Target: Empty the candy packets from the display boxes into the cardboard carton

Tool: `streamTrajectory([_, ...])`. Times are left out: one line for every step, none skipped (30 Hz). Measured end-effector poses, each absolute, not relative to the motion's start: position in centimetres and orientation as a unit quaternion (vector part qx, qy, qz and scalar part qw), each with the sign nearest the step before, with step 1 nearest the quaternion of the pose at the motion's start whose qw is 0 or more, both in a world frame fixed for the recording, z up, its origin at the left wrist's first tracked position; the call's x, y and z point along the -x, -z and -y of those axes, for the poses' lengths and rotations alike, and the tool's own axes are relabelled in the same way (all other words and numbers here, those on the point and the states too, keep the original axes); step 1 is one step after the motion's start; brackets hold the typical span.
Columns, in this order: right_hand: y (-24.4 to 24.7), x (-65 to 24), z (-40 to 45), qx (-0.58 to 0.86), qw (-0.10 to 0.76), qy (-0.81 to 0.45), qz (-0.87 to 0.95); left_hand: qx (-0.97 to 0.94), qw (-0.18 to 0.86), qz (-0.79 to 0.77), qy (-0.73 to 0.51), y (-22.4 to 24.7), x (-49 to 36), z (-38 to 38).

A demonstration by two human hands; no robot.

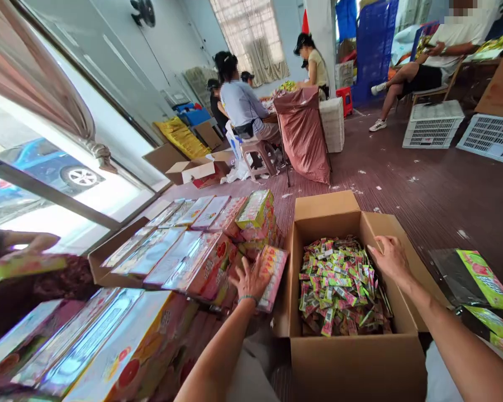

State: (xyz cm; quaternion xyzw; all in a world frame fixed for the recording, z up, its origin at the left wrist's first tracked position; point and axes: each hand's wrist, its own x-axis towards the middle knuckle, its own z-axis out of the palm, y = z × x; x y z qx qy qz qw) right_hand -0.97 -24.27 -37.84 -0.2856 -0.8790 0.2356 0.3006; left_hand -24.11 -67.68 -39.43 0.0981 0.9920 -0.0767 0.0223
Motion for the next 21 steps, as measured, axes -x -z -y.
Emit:
streamTrajectory([37.5,0.7,24.0,0.292,0.295,-0.232,0.879,-0.135,0.027,-0.987,0.079,39.1,24.1,67.8])
streamTrajectory([37.2,0.3,23.7,0.298,0.290,-0.227,0.880,-0.167,0.036,-0.982,0.077,38.7,24.2,68.0])
streamTrajectory([37.0,0.0,23.3,0.301,0.286,-0.223,0.882,-0.190,0.046,-0.978,0.069,38.3,24.4,68.4])
streamTrajectory([36.9,-0.4,23.0,0.299,0.281,-0.218,0.885,-0.196,0.062,-0.977,0.061,38.0,24.7,68.8])
streamTrajectory([36.9,-0.7,22.7,0.292,0.277,-0.215,0.890,-0.187,0.074,-0.978,0.046,37.7,25.2,69.4])
streamTrajectory([36.9,-1.0,22.4,0.282,0.270,-0.214,0.896,-0.159,0.086,-0.983,0.029,37.4,25.8,70.0])
streamTrajectory([37.1,-1.3,22.2,0.269,0.263,-0.214,0.902,-0.123,0.098,-0.987,0.013,37.2,26.3,70.6])
streamTrajectory([37.4,-1.5,22.0,0.257,0.255,-0.215,0.907,-0.084,0.105,-0.991,0.000,37.0,26.9,71.2])
streamTrajectory([37.7,-1.6,21.8,0.249,0.248,-0.217,0.911,-0.044,0.112,-0.993,-0.011,36.9,27.4,71.7])
streamTrajectory([38.0,-1.7,21.7,0.243,0.242,-0.220,0.913,-0.012,0.119,-0.993,-0.021,36.8,27.8,72.1])
streamTrajectory([38.3,-1.7,21.6,0.241,0.236,-0.222,0.915,0.011,0.128,-0.991,-0.030,36.7,28.1,72.4])
streamTrajectory([38.6,-1.6,21.6,0.242,0.232,-0.223,0.915,0.026,0.143,-0.989,-0.039,36.7,28.4,72.6])
streamTrajectory([38.8,-1.4,21.6,0.244,0.228,-0.224,0.916,0.034,0.159,-0.986,-0.049,36.8,28.5,72.8])
streamTrajectory([39.0,-1.2,21.7,0.246,0.226,-0.222,0.916,0.035,0.171,-0.983,-0.056,36.9,28.5,72.9])
streamTrajectory([39.1,-1.0,21.8,0.247,0.224,-0.221,0.917,0.028,0.178,-0.982,-0.057,37.0,28.5,73.0])
streamTrajectory([39.1,-0.7,22.0,0.247,0.222,-0.218,0.918,0.020,0.178,-0.982,-0.054,37.1,28.3,73.1])
streamTrajectory([39.1,-0.5,22.2,0.245,0.220,-0.217,0.919,0.012,0.176,-0.983,-0.049,37.3,28.2,73.2])
streamTrajectory([39.0,-0.3,22.4,0.242,0.216,-0.215,0.921,0.004,0.170,-0.984,-0.045,37.4,28.1,73.2])
streamTrajectory([38.8,-0.1,22.7,0.239,0.212,-0.213,0.923,-0.002,0.164,-0.986,-0.042,37.4,27.9,73.3])
streamTrajectory([38.7,0.1,23.0,0.236,0.208,-0.212,0.925,-0.002,0.157,-0.987,-0.043,37.4,27.8,73.3])
streamTrajectory([38.5,0.3,23.2,0.233,0.206,-0.211,0.927,0.005,0.148,-0.988,-0.046,37.4,27.7,73.2])
